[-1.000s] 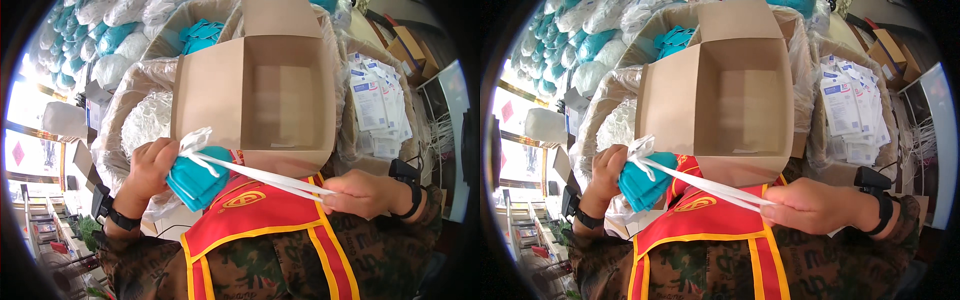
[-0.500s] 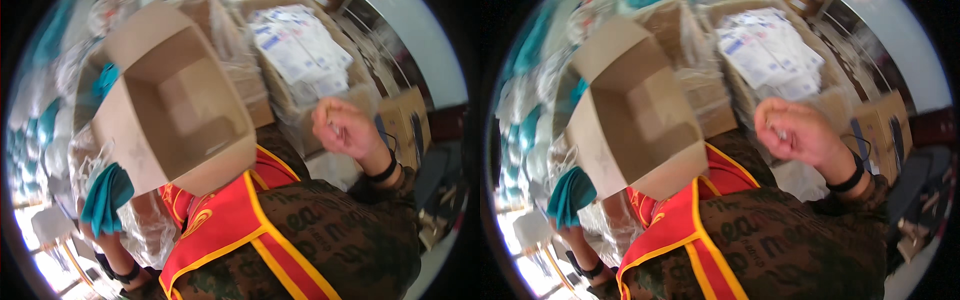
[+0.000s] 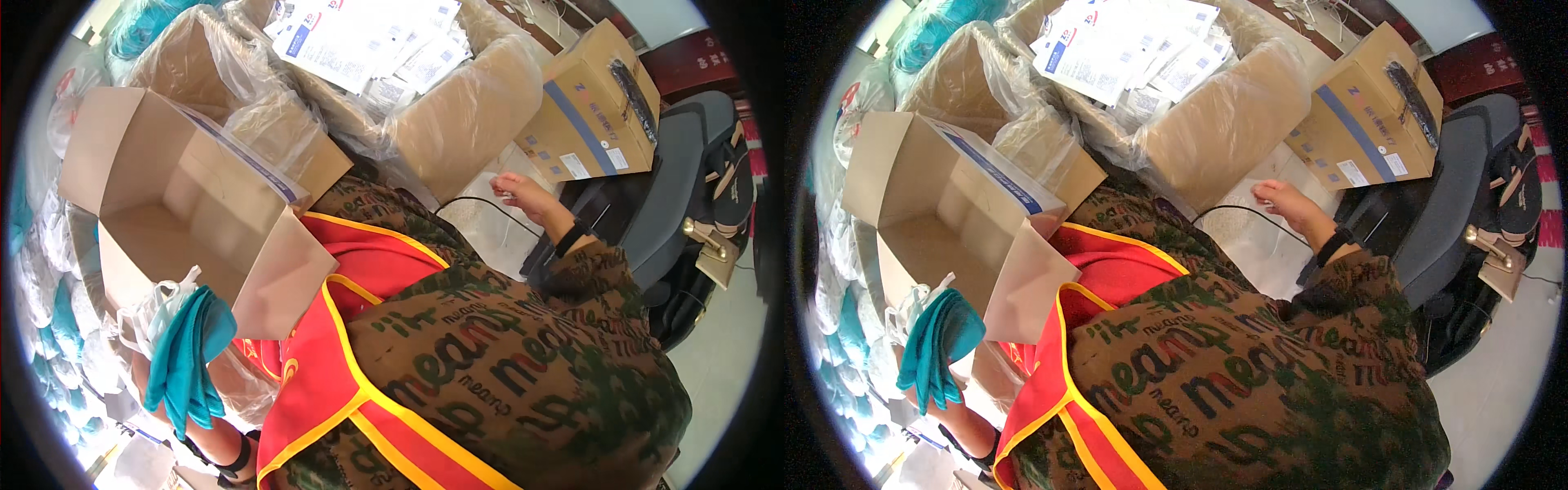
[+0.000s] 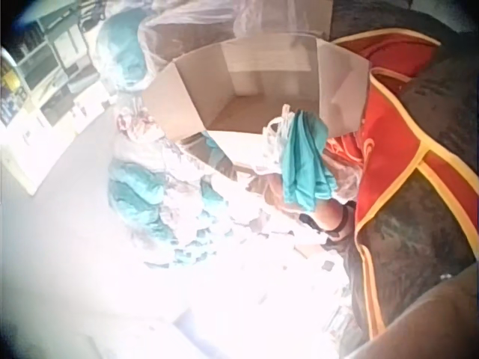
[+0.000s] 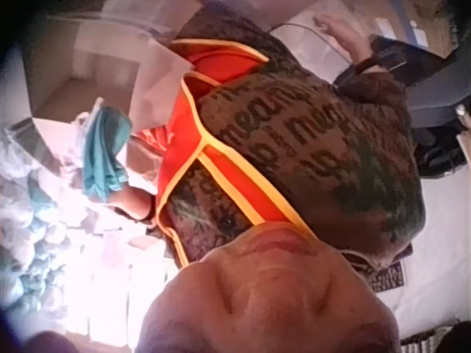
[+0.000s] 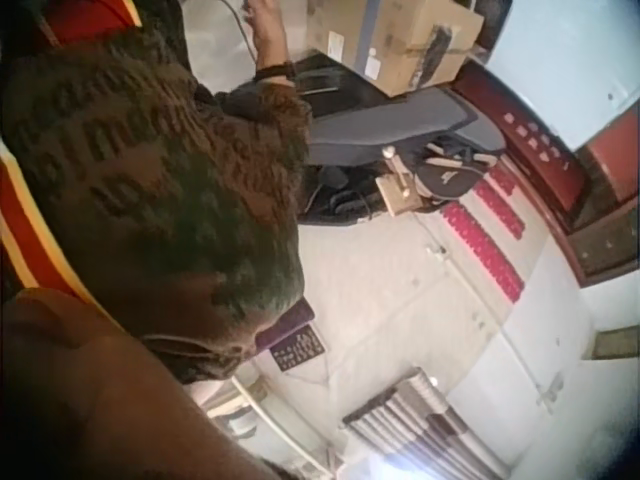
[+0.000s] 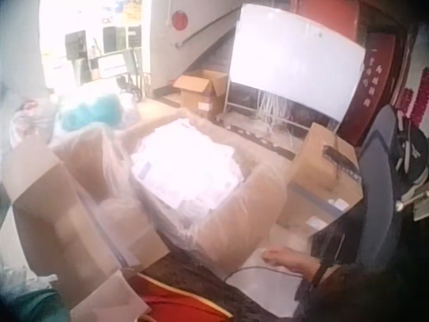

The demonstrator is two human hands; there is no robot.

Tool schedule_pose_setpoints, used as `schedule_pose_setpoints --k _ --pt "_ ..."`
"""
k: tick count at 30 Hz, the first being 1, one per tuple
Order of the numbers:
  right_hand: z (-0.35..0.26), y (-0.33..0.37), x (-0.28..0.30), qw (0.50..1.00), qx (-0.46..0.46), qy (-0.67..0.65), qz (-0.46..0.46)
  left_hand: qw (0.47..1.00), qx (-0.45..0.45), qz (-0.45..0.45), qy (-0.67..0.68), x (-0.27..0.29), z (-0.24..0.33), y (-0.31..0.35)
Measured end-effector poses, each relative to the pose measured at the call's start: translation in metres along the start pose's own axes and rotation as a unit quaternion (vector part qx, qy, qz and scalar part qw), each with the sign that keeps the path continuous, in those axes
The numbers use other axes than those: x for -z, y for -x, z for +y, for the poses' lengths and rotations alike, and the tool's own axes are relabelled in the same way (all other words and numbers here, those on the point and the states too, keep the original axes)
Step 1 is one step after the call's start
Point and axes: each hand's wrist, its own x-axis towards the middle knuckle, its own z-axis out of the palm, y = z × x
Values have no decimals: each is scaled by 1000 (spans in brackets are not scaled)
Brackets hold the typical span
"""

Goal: Organizing and packing face masks into cardboard boxes within a production facility.

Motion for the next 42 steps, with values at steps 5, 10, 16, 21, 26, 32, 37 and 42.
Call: schedule_pose_setpoints --k 5,10,16,21,26,32,37,42 --pt "25 -30 11 994 -30 21 107 998 -37 -8 -47 4 -1 -2" --pt "-53 -17 -15 996 80 -14 -29 991 65 108 51 -10 -4 22" --pt "-205 63 -141 881 395 74 -250 823 353 90 436 -41 42 -8" --pt "-278 134 -247 598 713 243 -274 977 31 110 180 -15 96 -36" --pt "-293 164 -289 448 802 260 -297 954 117 116 251 4 107 -27" --pt "-314 157 -304 634 594 197 -454 959 3 23 284 12 79 -19" --pt "-324 130 -320 759 369 63 -533 944 116 54 304 12 89 -25" --pt "-317 121 -339 759 263 16 -596 951 -56 293 -81 17 102 -38"
